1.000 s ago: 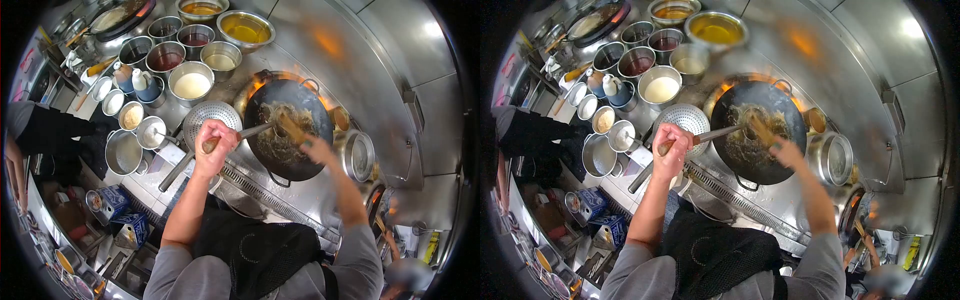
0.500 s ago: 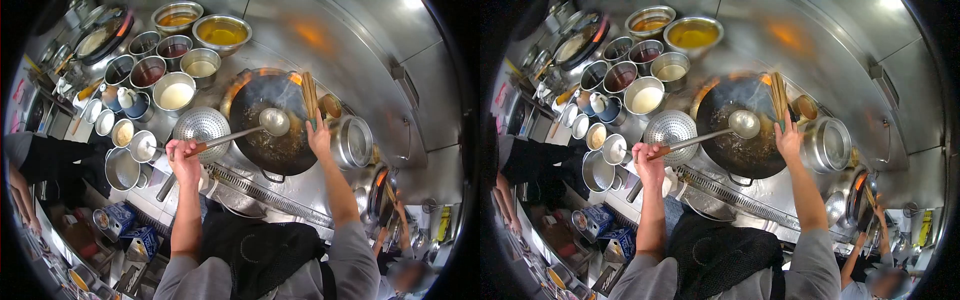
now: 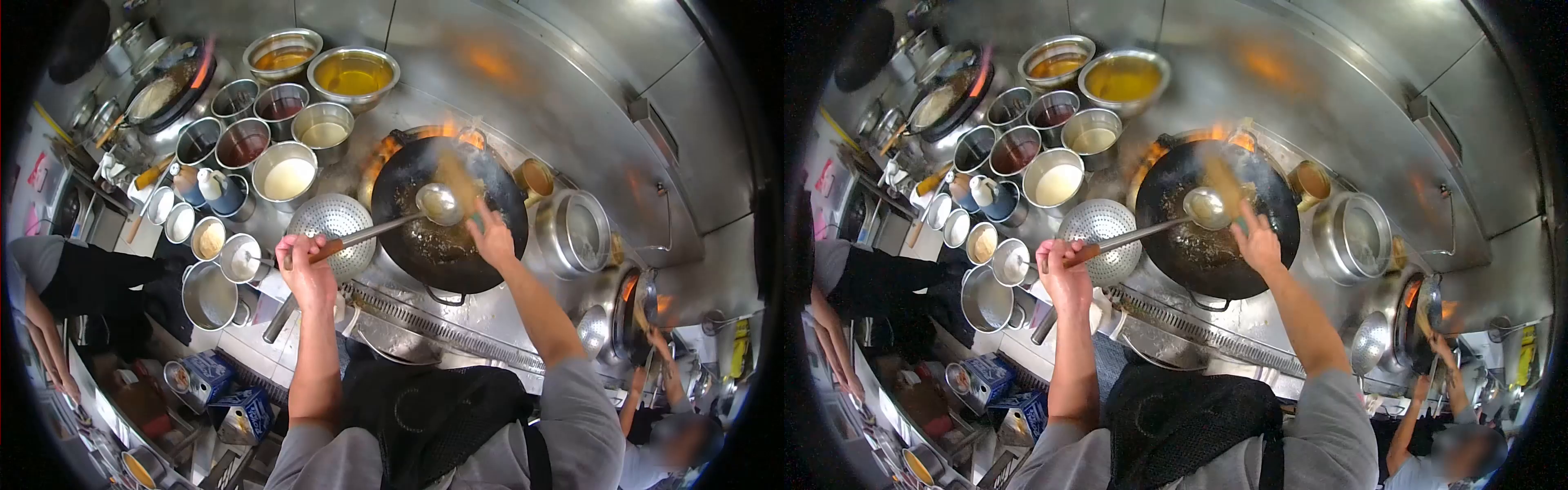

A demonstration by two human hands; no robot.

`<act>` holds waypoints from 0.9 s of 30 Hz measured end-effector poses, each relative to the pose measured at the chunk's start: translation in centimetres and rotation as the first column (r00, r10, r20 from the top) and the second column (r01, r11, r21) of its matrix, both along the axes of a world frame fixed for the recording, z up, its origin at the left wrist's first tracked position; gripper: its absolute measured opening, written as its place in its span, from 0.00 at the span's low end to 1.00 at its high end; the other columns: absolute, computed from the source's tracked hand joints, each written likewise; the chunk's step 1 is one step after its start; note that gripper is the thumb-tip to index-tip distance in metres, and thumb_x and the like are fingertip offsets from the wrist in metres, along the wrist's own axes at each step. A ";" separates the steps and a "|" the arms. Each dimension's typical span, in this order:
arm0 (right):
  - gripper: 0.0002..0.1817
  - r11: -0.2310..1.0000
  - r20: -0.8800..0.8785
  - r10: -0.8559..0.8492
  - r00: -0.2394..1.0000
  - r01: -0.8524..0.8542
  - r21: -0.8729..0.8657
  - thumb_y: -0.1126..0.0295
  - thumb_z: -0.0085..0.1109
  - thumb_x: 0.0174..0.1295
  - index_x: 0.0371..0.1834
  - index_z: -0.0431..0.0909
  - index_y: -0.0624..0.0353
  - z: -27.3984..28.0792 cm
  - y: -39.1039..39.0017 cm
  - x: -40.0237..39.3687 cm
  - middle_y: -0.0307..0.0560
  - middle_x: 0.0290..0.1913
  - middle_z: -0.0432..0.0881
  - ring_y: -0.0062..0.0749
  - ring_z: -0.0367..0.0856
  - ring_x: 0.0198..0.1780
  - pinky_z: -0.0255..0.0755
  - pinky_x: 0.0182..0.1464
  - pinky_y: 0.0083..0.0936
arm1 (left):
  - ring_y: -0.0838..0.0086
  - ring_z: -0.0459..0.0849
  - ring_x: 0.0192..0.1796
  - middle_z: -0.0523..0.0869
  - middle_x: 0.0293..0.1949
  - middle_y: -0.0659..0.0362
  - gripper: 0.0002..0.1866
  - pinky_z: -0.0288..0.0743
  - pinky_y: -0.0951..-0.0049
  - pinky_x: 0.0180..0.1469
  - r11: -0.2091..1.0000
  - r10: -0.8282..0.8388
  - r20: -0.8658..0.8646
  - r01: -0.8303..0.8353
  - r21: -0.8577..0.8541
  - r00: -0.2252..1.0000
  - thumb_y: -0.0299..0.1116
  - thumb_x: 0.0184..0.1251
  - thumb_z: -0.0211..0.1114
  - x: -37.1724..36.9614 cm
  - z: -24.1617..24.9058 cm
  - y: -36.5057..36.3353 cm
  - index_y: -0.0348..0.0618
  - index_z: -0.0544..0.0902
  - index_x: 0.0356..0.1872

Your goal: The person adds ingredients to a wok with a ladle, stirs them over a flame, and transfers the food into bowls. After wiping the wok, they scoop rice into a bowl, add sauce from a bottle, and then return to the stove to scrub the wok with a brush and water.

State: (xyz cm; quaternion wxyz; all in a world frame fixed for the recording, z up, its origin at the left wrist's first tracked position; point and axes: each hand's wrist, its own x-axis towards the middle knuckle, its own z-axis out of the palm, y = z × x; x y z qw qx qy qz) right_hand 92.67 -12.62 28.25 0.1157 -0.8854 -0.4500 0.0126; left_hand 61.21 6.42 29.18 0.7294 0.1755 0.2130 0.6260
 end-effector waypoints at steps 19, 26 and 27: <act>0.31 0.799 0.260 0.078 0.962 0.096 -0.594 0.64 0.51 0.65 0.72 0.63 0.61 -0.7 -0.3 -1.8 0.62 0.50 0.80 0.45 0.87 0.41 0.82 0.40 0.38 | 0.73 0.77 0.34 0.80 0.30 0.57 0.12 0.75 0.64 0.45 0.498 -0.234 -0.354 0.424 0.757 0.906 0.16 0.62 0.63 3.3 5.6 -5.5 0.41 0.71 0.40; 0.29 0.774 -0.089 0.167 0.982 -0.187 -0.605 0.55 0.59 0.60 0.64 0.76 0.54 5.3 0.1 1.7 0.63 0.45 0.85 0.53 0.84 0.51 0.76 0.58 0.42 | 0.74 0.74 0.29 0.77 0.26 0.60 0.13 0.71 0.68 0.40 0.732 -0.363 -0.230 0.429 0.530 0.903 0.17 0.62 0.60 1.9 5.0 -2.5 0.43 0.69 0.42; 0.29 0.683 -0.078 0.213 0.974 -0.205 -0.701 0.55 0.58 0.60 0.65 0.76 0.53 4.4 0.6 0.1 0.63 0.46 0.85 0.52 0.83 0.53 0.75 0.60 0.42 | 0.74 0.73 0.28 0.76 0.25 0.60 0.12 0.70 0.68 0.38 0.782 -0.379 -0.172 0.414 0.466 0.909 0.18 0.63 0.60 2.0 4.9 -1.9 0.43 0.69 0.42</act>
